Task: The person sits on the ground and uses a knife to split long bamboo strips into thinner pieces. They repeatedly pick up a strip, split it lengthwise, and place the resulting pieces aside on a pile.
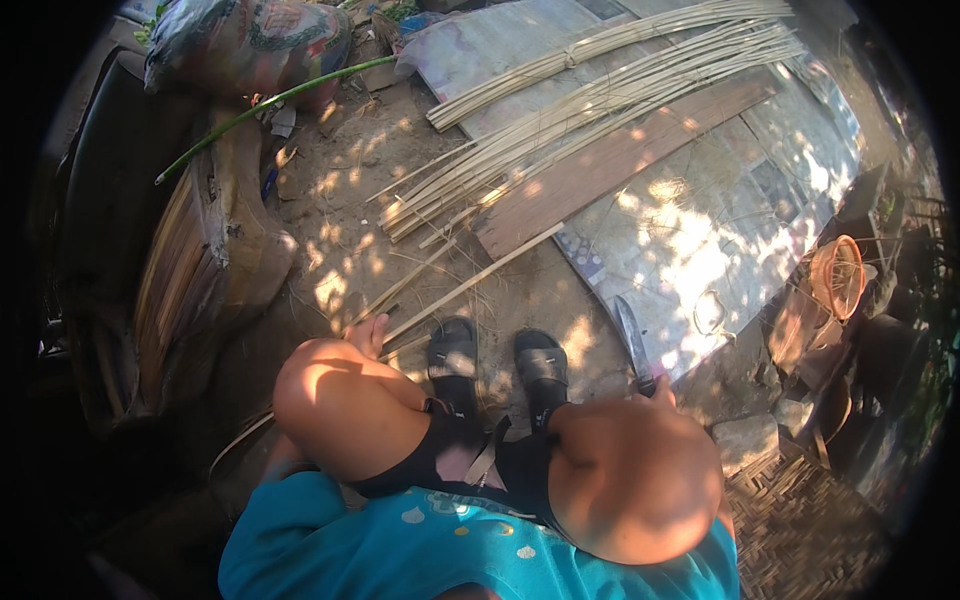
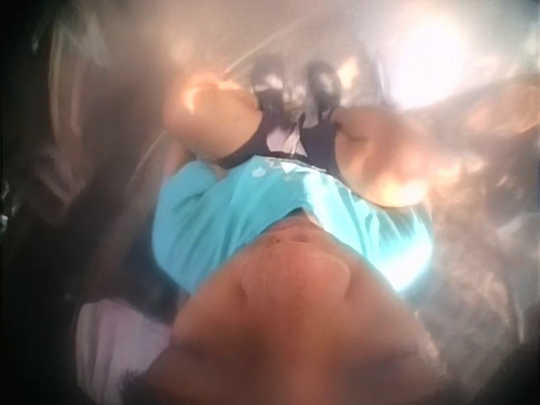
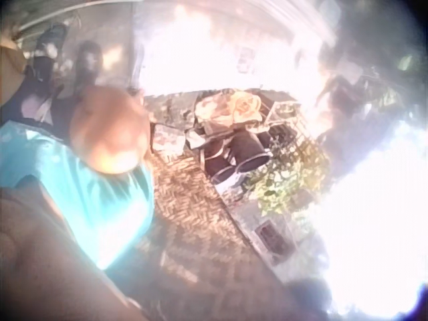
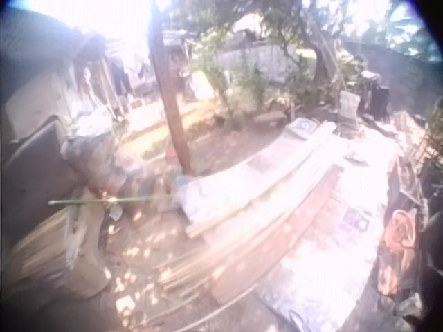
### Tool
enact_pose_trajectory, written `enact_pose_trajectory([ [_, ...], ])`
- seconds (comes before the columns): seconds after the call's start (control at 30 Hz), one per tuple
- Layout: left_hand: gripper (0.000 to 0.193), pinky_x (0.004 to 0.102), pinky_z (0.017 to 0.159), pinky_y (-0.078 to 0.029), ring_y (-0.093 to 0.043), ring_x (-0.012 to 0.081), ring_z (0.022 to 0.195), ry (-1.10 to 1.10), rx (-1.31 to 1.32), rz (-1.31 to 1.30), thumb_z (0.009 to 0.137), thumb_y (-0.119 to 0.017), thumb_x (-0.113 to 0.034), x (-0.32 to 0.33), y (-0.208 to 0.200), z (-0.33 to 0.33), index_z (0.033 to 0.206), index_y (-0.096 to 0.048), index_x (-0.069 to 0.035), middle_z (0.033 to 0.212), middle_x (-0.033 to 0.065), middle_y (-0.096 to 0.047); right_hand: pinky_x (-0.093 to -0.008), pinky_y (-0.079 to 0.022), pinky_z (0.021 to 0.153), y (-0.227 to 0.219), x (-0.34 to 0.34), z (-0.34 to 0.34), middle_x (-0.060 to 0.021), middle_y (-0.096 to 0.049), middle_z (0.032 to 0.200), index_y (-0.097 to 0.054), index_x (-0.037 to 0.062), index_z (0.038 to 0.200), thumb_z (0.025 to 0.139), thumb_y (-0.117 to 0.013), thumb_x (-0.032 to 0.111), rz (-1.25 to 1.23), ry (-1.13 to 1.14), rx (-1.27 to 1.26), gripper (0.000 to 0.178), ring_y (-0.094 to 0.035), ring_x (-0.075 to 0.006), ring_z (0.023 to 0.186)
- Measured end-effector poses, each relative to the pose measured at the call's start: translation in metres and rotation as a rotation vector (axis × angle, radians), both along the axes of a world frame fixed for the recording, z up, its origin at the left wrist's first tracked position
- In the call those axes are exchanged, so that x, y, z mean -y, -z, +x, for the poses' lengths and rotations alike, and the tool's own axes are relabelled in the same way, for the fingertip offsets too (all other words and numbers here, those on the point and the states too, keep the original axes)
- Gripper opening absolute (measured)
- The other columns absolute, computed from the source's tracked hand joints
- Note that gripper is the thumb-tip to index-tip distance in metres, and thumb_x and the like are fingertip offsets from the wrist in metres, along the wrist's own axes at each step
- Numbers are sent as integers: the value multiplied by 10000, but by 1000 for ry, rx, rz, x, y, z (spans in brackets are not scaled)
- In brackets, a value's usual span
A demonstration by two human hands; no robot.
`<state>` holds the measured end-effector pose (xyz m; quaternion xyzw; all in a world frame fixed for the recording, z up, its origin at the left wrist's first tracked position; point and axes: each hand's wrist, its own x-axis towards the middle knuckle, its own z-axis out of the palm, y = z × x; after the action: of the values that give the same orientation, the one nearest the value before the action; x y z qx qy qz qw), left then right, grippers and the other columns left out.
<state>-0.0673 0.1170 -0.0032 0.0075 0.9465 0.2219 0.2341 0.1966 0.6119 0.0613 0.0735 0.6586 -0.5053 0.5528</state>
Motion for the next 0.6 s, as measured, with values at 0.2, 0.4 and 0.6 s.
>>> enact_pose_trajectory([
  [0.2,499,503,663,-488,-641,416,707,166,-494,264,1026,-585,-504,-28,-5,-44,922,-736,-39,753,216,-646,-324,-543,555,11,-4,13,-61,-627,817,-522,53,1097,934,-747,224,35,78,21,326,-647,-154,642],
  [0.4,620,492,713,-545,-678,409,792,122,-130,-121,947,-585,-663,-73,-46,-60,813,-714,-72,752,171,-677,-324,-539,553,55,5,21,-60,-622,812,-516,51,1096,933,-749,223,273,560,-139,332,-643,-152,636],
  [0.6,627,516,778,-571,-717,408,824,155,-260,-219,919,-618,-675,2,3,-42,768,-731,-77,755,153,-704,-325,-535,551,119,30,-92,-58,-616,806,-509,50,1094,932,-751,221,260,786,-389,338,-638,-151,630],
])
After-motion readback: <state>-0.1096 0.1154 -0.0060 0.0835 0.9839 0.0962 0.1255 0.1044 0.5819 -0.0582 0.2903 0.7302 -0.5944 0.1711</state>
